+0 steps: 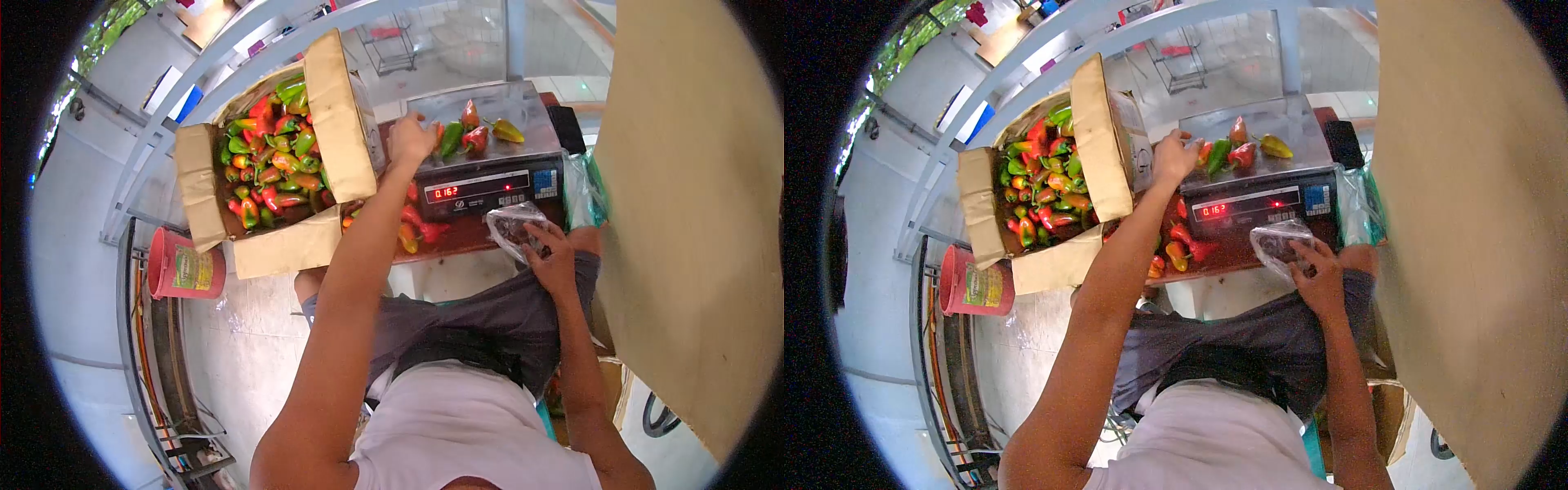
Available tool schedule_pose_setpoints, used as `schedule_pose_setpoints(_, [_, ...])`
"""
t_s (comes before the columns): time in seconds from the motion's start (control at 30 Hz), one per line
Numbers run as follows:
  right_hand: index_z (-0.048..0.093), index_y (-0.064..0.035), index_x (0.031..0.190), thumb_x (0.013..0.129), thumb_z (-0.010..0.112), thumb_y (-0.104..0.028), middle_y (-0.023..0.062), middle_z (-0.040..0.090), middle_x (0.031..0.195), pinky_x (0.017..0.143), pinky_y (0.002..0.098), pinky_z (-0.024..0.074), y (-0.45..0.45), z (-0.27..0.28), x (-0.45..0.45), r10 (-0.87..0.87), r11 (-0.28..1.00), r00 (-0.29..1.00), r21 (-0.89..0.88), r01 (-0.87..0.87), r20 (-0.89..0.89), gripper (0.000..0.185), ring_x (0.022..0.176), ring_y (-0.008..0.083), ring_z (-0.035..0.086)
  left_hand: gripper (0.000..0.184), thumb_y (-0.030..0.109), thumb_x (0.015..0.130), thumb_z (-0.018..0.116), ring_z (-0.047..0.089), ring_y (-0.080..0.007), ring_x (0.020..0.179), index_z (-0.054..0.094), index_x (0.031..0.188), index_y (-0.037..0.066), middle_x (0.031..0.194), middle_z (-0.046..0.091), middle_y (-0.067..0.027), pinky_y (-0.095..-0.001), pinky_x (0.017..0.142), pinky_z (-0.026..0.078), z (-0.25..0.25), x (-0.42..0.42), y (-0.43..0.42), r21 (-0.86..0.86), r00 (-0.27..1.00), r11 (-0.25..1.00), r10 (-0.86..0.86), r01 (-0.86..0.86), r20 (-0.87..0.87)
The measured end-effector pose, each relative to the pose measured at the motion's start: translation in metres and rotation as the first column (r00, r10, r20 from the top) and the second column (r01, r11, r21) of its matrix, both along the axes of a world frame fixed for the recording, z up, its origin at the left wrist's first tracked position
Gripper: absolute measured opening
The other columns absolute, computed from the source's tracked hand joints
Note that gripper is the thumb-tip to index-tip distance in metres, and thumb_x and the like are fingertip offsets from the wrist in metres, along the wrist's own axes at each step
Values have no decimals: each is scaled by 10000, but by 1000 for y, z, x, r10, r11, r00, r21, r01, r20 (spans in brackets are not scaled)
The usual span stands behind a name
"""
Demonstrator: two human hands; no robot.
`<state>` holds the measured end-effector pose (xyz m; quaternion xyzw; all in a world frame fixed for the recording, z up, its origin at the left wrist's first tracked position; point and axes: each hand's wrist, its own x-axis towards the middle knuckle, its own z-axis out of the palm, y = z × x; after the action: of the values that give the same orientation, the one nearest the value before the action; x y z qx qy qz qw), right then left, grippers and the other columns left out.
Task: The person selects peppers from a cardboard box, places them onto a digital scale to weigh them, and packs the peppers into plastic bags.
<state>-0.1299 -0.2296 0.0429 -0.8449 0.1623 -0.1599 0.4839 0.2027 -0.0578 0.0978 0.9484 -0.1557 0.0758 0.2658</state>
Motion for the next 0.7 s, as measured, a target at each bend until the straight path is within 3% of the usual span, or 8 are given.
schedule_pose_setpoints(0.2, [724, -130, 1221, 779, 772, -48, 192, 609, 1298, 779, 341, 588, -1, -4, 1, 3, 999, 1000, -45, -2, 14, 452, 1098, 309, 663, 459, 408, 845, 739, 677, -358, 1064, 698, 1152, 70, 1099, 716, -205, -445, 935, 523, 2, 2, -4, 14, 1000, 1000, -14, 14, -14])
schedule_pose_setpoints(0.33, [724, -127, 1221, 774, 778, -52, 198, 612, 1289, 829, 368, 581, -2, -6, 1, 14, 999, 1000, -29, -13, 23, 456, 1109, 332, 656, 448, 411, 816, 762, 626, -344, 1157, 702, 1150, 118, 1204, 674, -167, -455, 979, 505, 12, -2, -10, 28, 997, 999, -19, 21, -74])
schedule_pose_setpoints(0.5, [725, -122, 1215, 768, 781, -49, 200, 617, 1277, 887, 394, 565, -2, -12, 1, 10, 997, 999, -72, -7, 46, 456, 1119, 351, 649, 441, 377, 803, 770, 616, -343, 1173, 696, 1163, 133, 1217, 663, -162, -453, 994, 496, 16, -7, -15, 35, 997, 999, -31, 34, -70])
schedule_pose_setpoints(0.63, [727, -123, 1212, 769, 778, -46, 199, 616, 1284, 906, 395, 554, -1, -7, 1, 6, 1000, 1000, -24, -6, 30, 452, 1129, 350, 644, 443, 324, 791, 760, 608, -345, 1197, 683, 1194, 158, 1254, 648, -161, -453, 1000, 498, 24, -14, -22, 90, 995, 996, -8, 17, -102])
schedule_pose_setpoints(0.7, [728, -123, 1209, 768, 778, -43, 200, 616, 1286, 913, 395, 550, 1, 2, 0, -2, 999, 1000, 45, 2, 4, 451, 1134, 353, 641, 533, 309, 758, 766, 621, -353, 1193, 655, 1256, 156, 1257, 661, -178, -447, 1009, 502, 21, -10, -27, 146, 983, 987, -46, 72, -176])
